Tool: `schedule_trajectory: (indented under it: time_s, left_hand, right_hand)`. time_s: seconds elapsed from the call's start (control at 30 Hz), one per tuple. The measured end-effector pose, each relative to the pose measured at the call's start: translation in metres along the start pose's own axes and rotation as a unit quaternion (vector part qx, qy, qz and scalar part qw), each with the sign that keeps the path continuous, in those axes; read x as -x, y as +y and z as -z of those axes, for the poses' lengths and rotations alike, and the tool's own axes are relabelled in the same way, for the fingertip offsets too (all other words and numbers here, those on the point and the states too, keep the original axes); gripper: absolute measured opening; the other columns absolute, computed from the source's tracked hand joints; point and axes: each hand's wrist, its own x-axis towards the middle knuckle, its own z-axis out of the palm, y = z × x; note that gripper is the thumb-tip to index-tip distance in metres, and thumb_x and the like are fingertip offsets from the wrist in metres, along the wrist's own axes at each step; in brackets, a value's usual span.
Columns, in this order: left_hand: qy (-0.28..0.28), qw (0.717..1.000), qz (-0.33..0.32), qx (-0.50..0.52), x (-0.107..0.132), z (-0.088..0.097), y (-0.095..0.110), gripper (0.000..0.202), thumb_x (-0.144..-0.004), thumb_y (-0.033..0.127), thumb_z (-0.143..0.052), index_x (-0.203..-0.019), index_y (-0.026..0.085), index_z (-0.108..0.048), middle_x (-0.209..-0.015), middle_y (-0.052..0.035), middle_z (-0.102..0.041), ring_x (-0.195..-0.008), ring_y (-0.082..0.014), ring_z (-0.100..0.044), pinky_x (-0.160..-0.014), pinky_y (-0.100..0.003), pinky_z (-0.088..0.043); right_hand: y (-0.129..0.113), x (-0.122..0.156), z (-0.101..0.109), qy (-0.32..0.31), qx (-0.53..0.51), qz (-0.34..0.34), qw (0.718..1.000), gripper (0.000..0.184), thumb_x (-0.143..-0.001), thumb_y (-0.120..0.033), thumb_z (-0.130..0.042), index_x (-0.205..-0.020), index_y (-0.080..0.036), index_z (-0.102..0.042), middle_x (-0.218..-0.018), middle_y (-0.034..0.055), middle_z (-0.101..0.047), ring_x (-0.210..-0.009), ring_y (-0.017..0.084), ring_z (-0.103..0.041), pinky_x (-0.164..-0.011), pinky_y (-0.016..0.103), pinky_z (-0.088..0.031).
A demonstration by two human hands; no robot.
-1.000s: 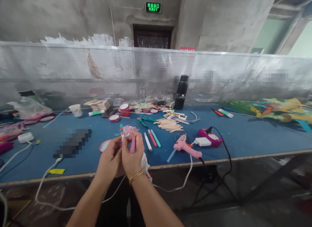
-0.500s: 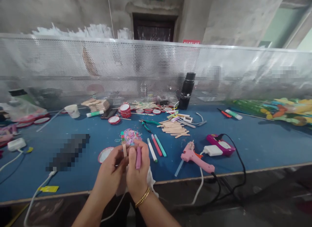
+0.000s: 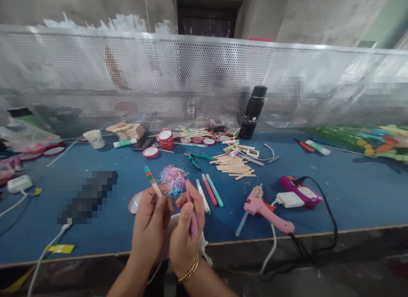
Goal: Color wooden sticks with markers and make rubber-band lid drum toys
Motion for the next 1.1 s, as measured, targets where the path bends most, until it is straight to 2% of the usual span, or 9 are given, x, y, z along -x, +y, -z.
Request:
schedule_trajectory:
  time_s: [0.13, 0.3, 0.4, 0.6, 0.73, 0.83, 1.0, 1.1]
  left_hand:
    - [-0.001, 0.996, -0.041, -0.081, -0.007, 0.007, -0.008, 0.022, -0.104, 0.043, -0.053, -0.108, 0.023, -0.059, -0.078, 0.001, -0.06, -0.06, -0.0138, -0.05, -0.056, -0.026, -0.039]
    - [-0.057, 0.996, -0.017, -0.073, -0.012, 0.009, -0.005, 0.022, -0.104, 0.042, -0.051, -0.109, 0.023, -0.06, -0.079, 0.0, -0.061, -0.066, -0.0161, -0.055, -0.06, -0.027, -0.042]
    - [-0.087, 0.993, 0.002, -0.08, -0.012, 0.01, -0.001, 0.021, -0.104, 0.041, -0.051, -0.11, 0.023, -0.059, -0.077, 0.0006, -0.063, -0.06, -0.0148, -0.053, -0.055, -0.026, -0.039]
    - [-0.106, 0.992, 0.028, -0.055, -0.015, 0.018, -0.01, 0.026, -0.104, 0.044, -0.053, -0.115, 0.022, -0.06, -0.076, 0.0013, -0.064, -0.054, -0.0125, -0.049, -0.05, -0.024, -0.037]
    - [-0.112, 0.993, 0.019, -0.042, -0.015, 0.022, -0.012, 0.022, -0.102, 0.04, -0.056, -0.102, 0.021, -0.065, -0.077, -0.001, -0.065, -0.067, -0.0155, -0.058, -0.062, -0.026, -0.045]
    - [-0.124, 0.992, 0.011, -0.029, -0.015, 0.022, -0.009, 0.022, -0.101, 0.041, -0.058, -0.095, 0.02, -0.065, -0.078, -0.0021, -0.065, -0.073, -0.0175, -0.06, -0.068, -0.028, -0.048]
    - [-0.131, 0.99, 0.017, -0.044, -0.014, 0.022, -0.01, 0.026, -0.101, 0.046, -0.058, -0.094, 0.021, -0.065, -0.083, -0.0027, -0.063, -0.077, -0.0184, -0.056, -0.07, -0.028, -0.047]
    - [-0.132, 0.99, 0.014, -0.052, -0.014, 0.023, -0.011, 0.024, -0.102, 0.043, -0.057, -0.093, 0.022, -0.063, -0.084, -0.0023, -0.063, -0.078, -0.0185, -0.056, -0.07, -0.028, -0.046]
  right_hand:
    - [-0.006, 0.0, -0.003, 0.022, -0.041, -0.03, 0.998, 0.037, -0.108, -0.045, -0.043, -0.13, -0.025, -0.063, -0.093, 0.002, -0.061, -0.086, 0.016, -0.063, -0.081, 0.033, -0.056]
    - [-0.01, -0.003, -0.001, 0.023, -0.026, -0.036, 0.999, 0.036, -0.107, -0.047, -0.045, -0.125, -0.026, -0.068, -0.093, 0.0017, -0.064, -0.084, 0.016, -0.062, -0.08, 0.033, -0.056]
    - [-0.014, -0.009, 0.0, 0.024, -0.016, -0.044, 0.999, 0.039, -0.107, -0.047, -0.043, -0.118, -0.024, -0.072, -0.095, 0.0039, -0.067, -0.082, 0.017, -0.063, -0.076, 0.034, -0.056]
    - [-0.019, -0.024, -0.005, 0.025, 0.004, 0.025, 0.999, 0.025, -0.101, -0.039, -0.056, -0.114, -0.024, -0.07, -0.09, 0.002, -0.067, -0.079, 0.017, -0.064, -0.073, 0.033, -0.055]
    - [-0.015, -0.027, -0.006, -0.006, 0.013, 0.046, 0.999, 0.012, -0.098, -0.032, -0.061, -0.1, -0.022, -0.068, -0.087, 0.0012, -0.066, -0.073, 0.015, -0.064, -0.064, 0.029, -0.052]
    - [-0.012, -0.026, -0.003, -0.019, 0.035, 0.074, 0.996, 0.009, -0.097, -0.029, -0.061, -0.097, -0.022, -0.066, -0.087, 0.0017, -0.064, -0.075, 0.016, -0.065, -0.066, 0.032, -0.054]
    - [-0.012, -0.023, -0.004, -0.025, 0.053, 0.097, 0.994, 0.003, -0.097, -0.025, -0.06, -0.096, -0.023, -0.061, -0.09, 0.002, -0.062, -0.078, 0.017, -0.064, -0.07, 0.034, -0.055]
    - [-0.015, -0.024, -0.006, -0.021, 0.076, 0.131, 0.988, 0.004, -0.096, -0.024, -0.061, -0.092, -0.023, -0.061, -0.086, 0.0009, -0.063, -0.078, 0.018, -0.063, -0.072, 0.035, -0.054]
